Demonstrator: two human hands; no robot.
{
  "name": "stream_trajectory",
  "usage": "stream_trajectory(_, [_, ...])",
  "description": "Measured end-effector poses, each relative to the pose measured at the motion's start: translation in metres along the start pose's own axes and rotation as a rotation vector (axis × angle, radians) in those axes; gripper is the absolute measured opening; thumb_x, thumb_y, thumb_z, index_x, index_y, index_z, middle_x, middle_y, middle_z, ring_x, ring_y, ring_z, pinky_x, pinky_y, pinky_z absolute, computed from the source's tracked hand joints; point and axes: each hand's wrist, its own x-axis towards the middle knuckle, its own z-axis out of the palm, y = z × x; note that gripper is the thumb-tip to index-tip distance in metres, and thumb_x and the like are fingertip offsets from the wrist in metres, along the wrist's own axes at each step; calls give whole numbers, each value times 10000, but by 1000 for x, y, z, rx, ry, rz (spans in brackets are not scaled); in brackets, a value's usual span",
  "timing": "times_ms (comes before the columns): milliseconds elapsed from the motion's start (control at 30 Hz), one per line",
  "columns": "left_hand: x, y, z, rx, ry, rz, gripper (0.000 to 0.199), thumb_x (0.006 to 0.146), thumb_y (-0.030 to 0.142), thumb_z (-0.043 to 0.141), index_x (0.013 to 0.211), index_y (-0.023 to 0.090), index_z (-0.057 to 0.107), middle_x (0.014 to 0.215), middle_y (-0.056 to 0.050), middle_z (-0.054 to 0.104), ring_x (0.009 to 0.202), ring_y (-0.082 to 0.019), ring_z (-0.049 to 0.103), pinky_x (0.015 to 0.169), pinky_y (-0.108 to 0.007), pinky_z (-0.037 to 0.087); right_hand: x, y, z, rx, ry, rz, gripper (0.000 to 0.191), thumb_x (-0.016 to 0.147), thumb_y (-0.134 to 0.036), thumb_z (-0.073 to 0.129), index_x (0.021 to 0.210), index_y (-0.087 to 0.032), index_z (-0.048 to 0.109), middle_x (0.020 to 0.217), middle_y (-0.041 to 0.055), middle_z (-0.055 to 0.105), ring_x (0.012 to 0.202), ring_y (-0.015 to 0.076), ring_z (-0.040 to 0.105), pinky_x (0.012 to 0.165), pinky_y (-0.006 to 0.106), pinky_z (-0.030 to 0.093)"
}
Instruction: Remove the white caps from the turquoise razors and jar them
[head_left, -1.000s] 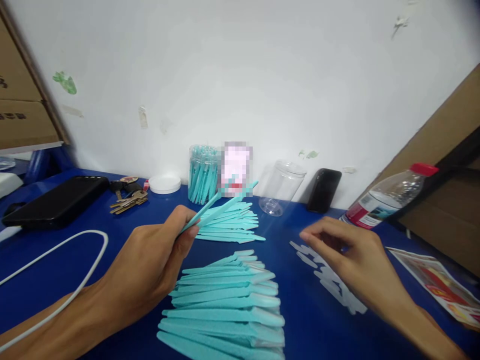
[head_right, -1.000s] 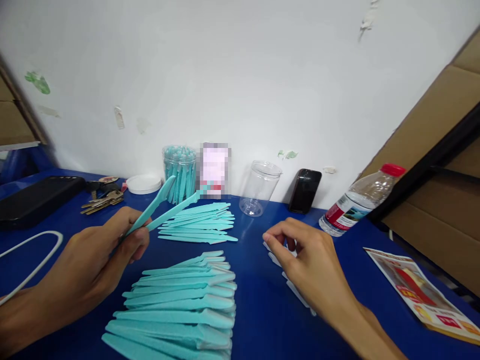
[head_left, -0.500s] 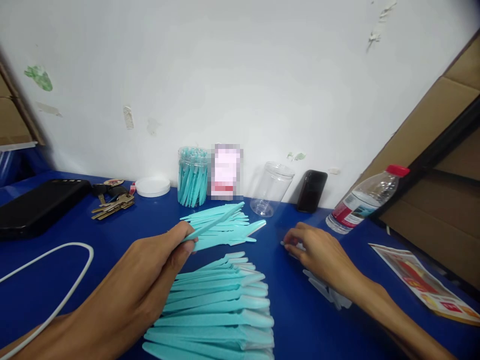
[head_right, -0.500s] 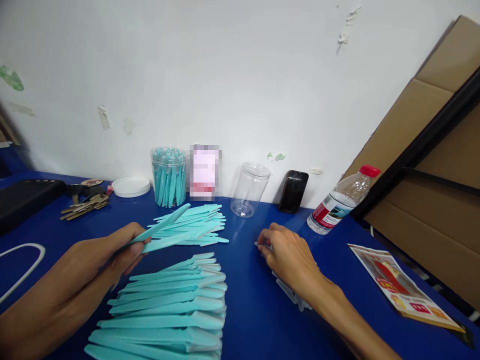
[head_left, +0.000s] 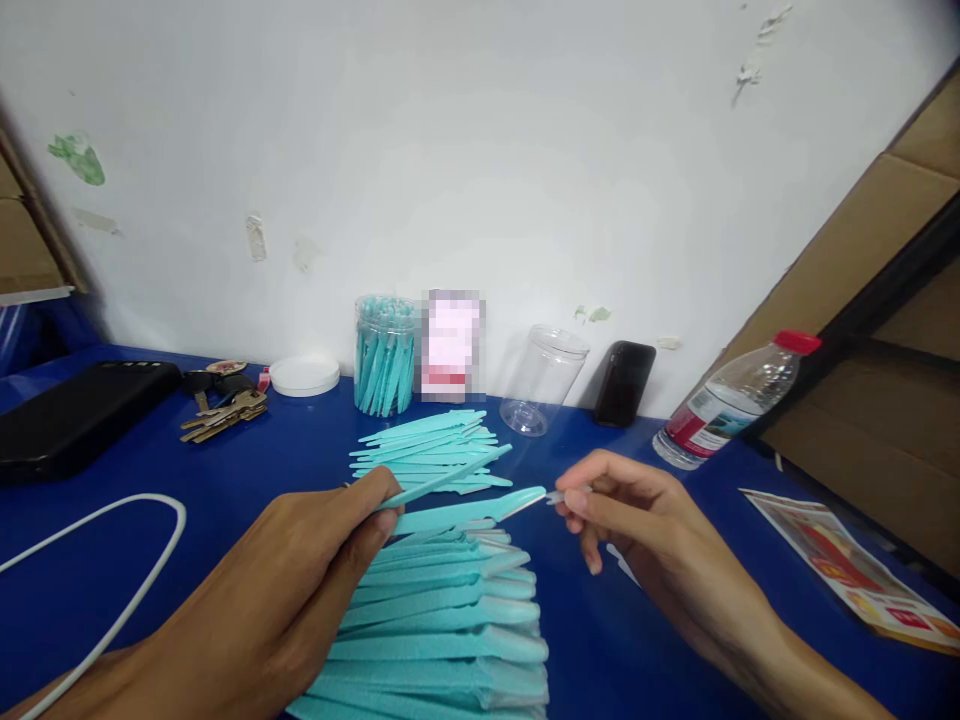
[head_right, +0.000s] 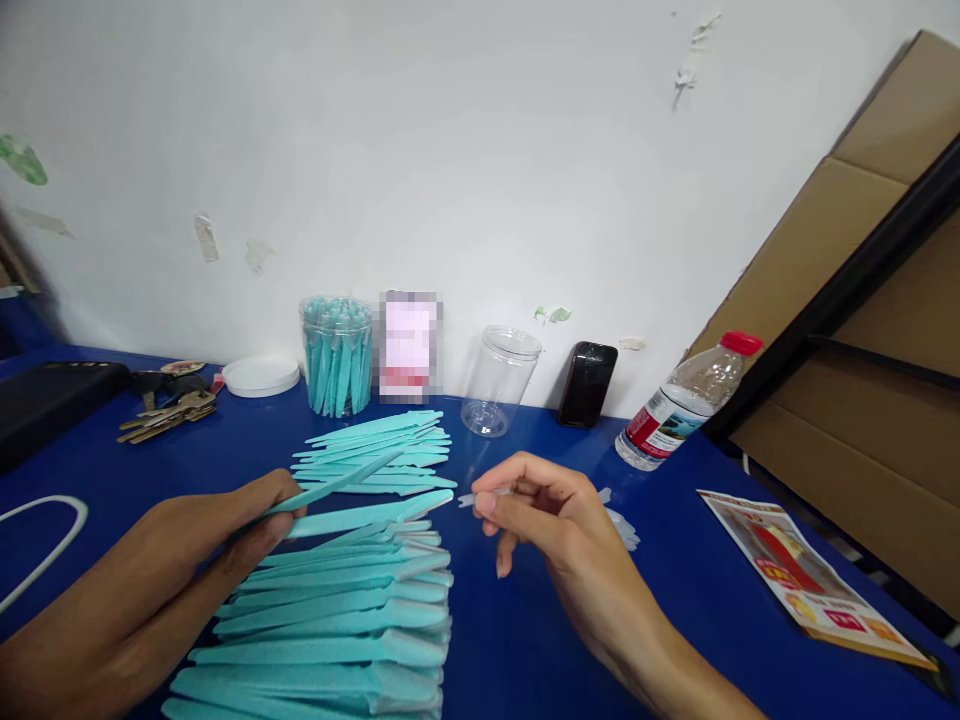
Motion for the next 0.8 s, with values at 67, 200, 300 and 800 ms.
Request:
stream_trajectory(67, [0,0,0,17,-1,-9,401,1073,458,432,725,290,542,531,44,491,435,-190,445,452,-310,412,-1,3,2,33,34,3,227,741,-342,956,802,-191,797,763,-3,698,580,120,593,571,253,474])
stream_trajectory(200, [-1,-2,1,25,-10,-23,391,1067,467,441,743,293,575,520,44,503,429,-190,457,450,-303,434,1,4,1,44,85,-16,262,698,-311,987,877,-212,823,776,-18,723,587,117,614,631,264,462])
stream_trajectory(300, [-2,-7,2,15,-38,-8,367,1053,467,454,759,295,591,512,44,512,414,-189,453,432,-306,431,0,4,0,32,68,-14,210,719,-307,970,833,-209,824,726,-20,700,608,121,617,650,262,454])
stream_trajectory(800, [-2,-6,4,19,-68,39,322,1041,438,481,777,300,604,540,37,555,419,-189,489,437,-304,459,-8,6,10,19,-17,5,212,739,-355,969,844,-228,837,712,-19,681,609,132,617,619,264,433])
